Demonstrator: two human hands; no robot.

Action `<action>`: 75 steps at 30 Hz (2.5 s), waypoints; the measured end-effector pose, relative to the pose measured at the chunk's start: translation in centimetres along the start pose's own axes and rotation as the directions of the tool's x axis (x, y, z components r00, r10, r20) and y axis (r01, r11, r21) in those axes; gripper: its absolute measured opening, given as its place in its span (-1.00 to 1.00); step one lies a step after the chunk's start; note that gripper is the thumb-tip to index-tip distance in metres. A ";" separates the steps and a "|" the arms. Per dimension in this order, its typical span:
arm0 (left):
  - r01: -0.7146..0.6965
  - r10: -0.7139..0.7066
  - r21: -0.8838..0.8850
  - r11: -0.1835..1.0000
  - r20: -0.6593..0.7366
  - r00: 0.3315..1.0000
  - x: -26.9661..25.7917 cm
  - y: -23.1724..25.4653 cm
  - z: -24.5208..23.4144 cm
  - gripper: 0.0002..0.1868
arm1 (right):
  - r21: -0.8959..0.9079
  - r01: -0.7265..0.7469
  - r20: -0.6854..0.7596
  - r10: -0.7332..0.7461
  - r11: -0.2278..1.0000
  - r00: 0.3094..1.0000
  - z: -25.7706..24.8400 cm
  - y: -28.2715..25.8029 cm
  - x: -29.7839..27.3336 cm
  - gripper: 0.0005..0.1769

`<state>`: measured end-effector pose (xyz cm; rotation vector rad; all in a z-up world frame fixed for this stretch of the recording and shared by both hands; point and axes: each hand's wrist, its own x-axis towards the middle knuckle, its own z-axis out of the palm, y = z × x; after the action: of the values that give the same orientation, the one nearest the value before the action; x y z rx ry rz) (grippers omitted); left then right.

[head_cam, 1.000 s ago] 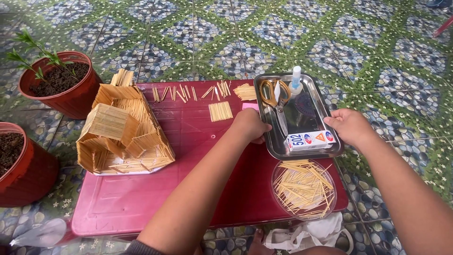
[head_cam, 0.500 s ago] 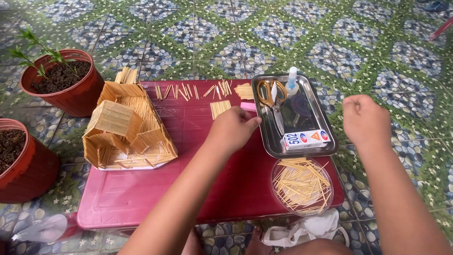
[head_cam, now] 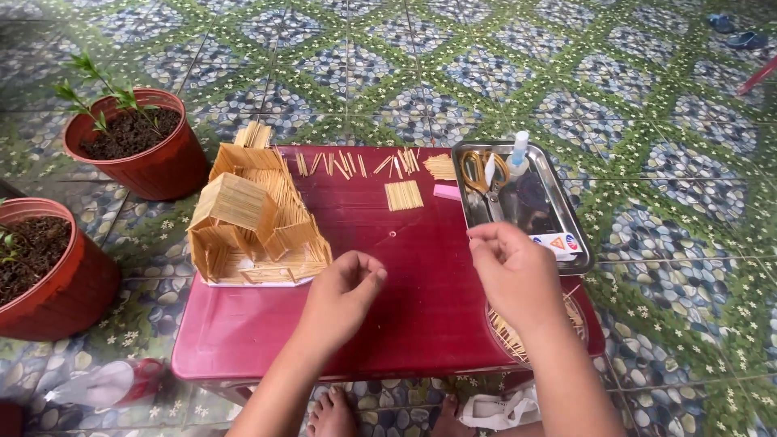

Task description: Wrapping toothpicks with pink tape to create components for a toothpick house model.

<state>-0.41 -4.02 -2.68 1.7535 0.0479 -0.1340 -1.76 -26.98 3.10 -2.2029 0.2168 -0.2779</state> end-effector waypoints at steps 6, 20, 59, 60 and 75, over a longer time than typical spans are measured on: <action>0.134 -0.122 -0.185 0.974 0.076 0.990 -0.2 -1.1 2.5 -0.94 | -0.421 -0.029 0.209 0.129 0.906 0.969 3.2 1.3 3.3 -0.61; 0.131 -0.131 -0.150 0.980 0.014 0.991 -0.1 -0.6 1.6 -0.92 | -0.790 0.358 0.396 -0.031 0.497 0.918 9.8 4.7 18.4 -0.58; -0.558 0.561 -0.080 0.826 0.018 0.827 -1.5 -1.2 2.1 -0.85 | -0.198 0.228 0.376 -0.141 0.953 0.916 -2.1 1.7 -1.9 -0.19; -0.602 0.603 -0.055 0.797 0.007 0.797 -1.6 -1.1 2.0 -0.88 | -0.149 0.310 0.337 -0.247 0.939 0.909 -2.6 2.0 -1.8 -0.24; -0.126 0.243 -0.517 0.847 0.165 0.956 -1.1 -2.9 2.9 -0.69 | 0.525 -0.109 0.303 -0.066 0.844 0.951 3.0 4.2 -2.5 -0.71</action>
<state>-1.95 -6.24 -5.90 1.2007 -0.2370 -0.1613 -3.58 -26.55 -2.30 -1.6485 -0.0166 0.0301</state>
